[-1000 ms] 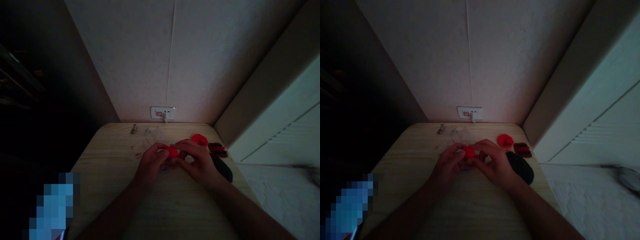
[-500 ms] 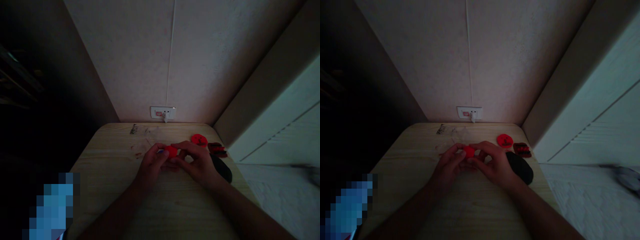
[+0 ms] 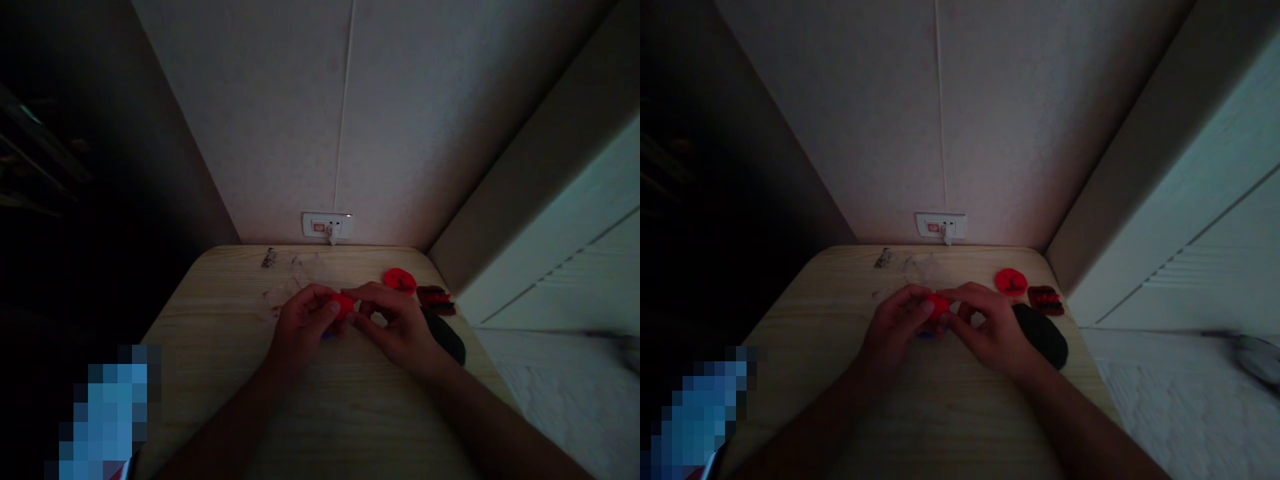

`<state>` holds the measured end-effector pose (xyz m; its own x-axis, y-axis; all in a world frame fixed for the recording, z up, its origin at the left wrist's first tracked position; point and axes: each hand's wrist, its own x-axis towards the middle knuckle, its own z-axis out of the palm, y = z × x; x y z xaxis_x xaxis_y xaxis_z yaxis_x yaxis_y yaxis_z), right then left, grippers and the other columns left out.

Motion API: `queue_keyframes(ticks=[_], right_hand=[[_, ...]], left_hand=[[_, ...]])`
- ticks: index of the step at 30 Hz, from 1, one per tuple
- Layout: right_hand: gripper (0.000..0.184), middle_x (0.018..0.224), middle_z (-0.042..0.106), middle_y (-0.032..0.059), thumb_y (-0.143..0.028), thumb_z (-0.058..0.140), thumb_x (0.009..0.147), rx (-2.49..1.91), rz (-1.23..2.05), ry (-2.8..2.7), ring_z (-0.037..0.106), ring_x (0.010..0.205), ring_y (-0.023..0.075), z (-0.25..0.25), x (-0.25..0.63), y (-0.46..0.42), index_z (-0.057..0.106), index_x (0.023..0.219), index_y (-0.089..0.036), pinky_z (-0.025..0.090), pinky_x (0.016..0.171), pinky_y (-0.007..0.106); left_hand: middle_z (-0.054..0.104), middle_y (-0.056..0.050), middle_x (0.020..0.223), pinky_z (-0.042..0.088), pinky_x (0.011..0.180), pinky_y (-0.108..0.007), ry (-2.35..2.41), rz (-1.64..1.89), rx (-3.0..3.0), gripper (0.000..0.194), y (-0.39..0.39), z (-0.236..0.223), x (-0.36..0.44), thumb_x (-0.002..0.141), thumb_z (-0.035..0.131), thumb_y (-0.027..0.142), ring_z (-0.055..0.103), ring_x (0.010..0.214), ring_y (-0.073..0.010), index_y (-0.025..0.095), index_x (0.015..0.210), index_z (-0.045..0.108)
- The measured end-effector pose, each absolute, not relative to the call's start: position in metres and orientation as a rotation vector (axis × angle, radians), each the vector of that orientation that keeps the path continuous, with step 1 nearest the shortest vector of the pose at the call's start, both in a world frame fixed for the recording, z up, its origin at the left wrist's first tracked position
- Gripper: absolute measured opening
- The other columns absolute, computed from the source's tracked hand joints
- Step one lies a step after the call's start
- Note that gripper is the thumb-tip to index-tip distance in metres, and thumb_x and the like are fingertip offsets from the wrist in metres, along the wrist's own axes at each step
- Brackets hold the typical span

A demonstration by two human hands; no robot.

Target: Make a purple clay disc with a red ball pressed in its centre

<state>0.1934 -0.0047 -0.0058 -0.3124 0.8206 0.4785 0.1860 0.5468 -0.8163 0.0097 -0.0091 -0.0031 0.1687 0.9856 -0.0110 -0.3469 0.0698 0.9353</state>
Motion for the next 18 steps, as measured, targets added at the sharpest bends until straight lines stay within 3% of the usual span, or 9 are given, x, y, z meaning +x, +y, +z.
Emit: queue_keyframes(ticks=[5, 18], right_hand=[[0.035, 0.091, 0.071, 0.0026, -0.020, 0.072, 0.092, -0.866, 0.825, -1.810, 0.060, 0.069, 0.0121, -0.0032, 0.1924, -0.0074, 0.072, 0.127, -0.027, 0.052, 0.064, 0.026], [0.035, 0.098, 0.071, 0.0046, -0.024, 0.075, 0.092, -0.835, 1.018, -1.756, 0.066, 0.074, 0.0143, -0.0053, 0.1939, -0.0089, 0.070, 0.127, -0.026, 0.057, 0.069, 0.030]], left_hand=[[0.074, -0.001, 0.070, 0.055, 0.050, -0.026, 0.930, 1.198, 1.050, 0.033, -0.0100, -0.0003, 0.0085, 0.078, 0.082, 0.043, 0.067, 0.050, -0.0147, 0.018, 0.092, 0.067], [0.074, -0.002, 0.070, 0.053, 0.055, -0.023, 0.858, 1.190, 1.074, 0.026, -0.0104, -0.0036, 0.0068, 0.079, 0.083, 0.037, 0.066, 0.056, -0.0124, 0.016, 0.085, 0.069]])
